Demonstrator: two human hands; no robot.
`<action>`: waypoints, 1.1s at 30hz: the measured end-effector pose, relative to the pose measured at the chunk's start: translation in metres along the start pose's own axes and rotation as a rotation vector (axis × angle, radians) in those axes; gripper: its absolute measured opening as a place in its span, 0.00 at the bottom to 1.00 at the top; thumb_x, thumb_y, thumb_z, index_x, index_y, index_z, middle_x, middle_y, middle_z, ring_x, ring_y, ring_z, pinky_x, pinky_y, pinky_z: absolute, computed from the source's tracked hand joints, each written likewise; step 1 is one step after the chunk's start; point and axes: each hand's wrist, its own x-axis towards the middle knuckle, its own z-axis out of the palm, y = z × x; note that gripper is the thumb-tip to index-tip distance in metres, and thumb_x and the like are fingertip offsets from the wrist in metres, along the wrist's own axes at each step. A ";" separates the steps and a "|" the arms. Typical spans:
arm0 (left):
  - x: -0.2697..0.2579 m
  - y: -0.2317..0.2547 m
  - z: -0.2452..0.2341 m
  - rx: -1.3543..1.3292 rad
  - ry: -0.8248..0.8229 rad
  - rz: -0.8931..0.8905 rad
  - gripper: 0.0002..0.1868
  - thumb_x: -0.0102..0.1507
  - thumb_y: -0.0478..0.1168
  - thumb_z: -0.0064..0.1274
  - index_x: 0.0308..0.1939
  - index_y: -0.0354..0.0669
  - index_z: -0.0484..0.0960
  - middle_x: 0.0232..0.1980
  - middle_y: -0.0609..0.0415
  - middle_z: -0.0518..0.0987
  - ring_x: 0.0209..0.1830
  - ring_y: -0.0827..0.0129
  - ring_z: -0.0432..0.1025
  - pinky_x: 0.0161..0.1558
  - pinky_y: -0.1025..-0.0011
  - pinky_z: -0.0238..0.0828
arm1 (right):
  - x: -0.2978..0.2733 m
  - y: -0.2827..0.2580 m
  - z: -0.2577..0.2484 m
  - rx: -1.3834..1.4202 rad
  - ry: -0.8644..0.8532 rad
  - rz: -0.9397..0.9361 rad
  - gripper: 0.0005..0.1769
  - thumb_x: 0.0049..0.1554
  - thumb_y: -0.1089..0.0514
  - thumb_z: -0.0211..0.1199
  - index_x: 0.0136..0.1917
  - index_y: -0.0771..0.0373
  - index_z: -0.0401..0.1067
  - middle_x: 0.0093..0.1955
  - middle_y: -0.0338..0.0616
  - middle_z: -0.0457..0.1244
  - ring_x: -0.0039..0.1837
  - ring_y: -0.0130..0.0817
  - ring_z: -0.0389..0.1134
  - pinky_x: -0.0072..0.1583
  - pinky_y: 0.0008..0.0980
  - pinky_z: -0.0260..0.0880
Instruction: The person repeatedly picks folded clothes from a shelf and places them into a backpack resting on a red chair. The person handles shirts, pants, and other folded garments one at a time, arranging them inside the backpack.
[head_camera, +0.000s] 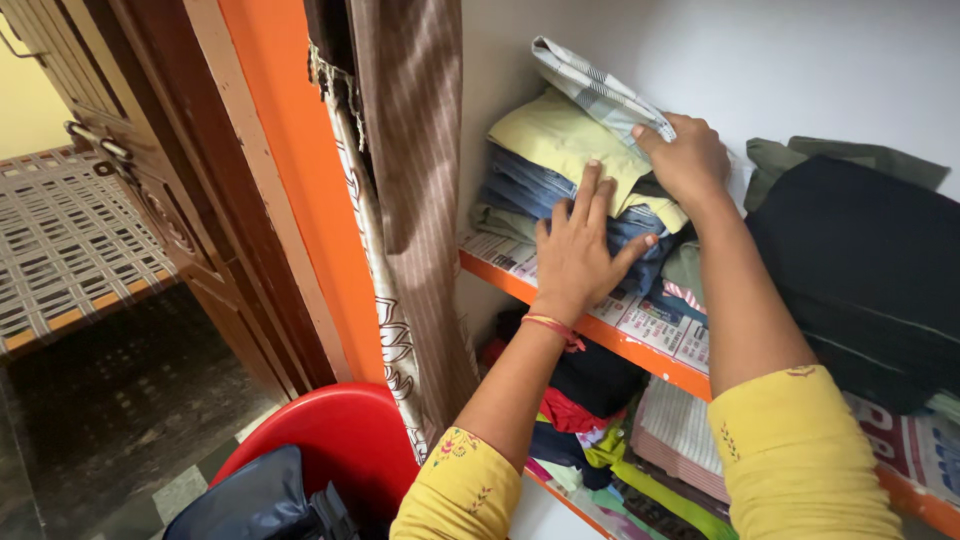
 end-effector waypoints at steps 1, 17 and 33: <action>0.000 0.001 -0.002 0.004 0.000 -0.002 0.48 0.57 0.71 0.53 0.73 0.47 0.67 0.83 0.56 0.54 0.63 0.50 0.67 0.59 0.42 0.63 | -0.002 0.001 0.001 0.017 0.016 -0.018 0.23 0.57 0.38 0.64 0.57 0.52 0.80 0.47 0.53 0.71 0.52 0.54 0.72 0.54 0.49 0.69; 0.007 -0.054 0.036 -0.307 -0.226 -0.129 0.32 0.75 0.61 0.30 0.69 0.47 0.77 0.73 0.43 0.74 0.75 0.43 0.67 0.75 0.55 0.61 | -0.054 0.022 -0.057 0.013 0.278 -0.663 0.15 0.54 0.67 0.63 0.55 0.66 0.79 0.54 0.50 0.70 0.57 0.49 0.68 0.60 0.42 0.69; -0.064 -0.111 -0.024 -1.979 -0.143 -0.464 0.37 0.67 0.62 0.39 0.70 0.37 0.69 0.67 0.47 0.76 0.66 0.55 0.69 0.64 0.55 0.62 | -0.131 -0.017 -0.067 0.015 0.078 -0.614 0.16 0.52 0.59 0.70 0.55 0.57 0.81 0.63 0.40 0.69 0.68 0.42 0.65 0.70 0.44 0.62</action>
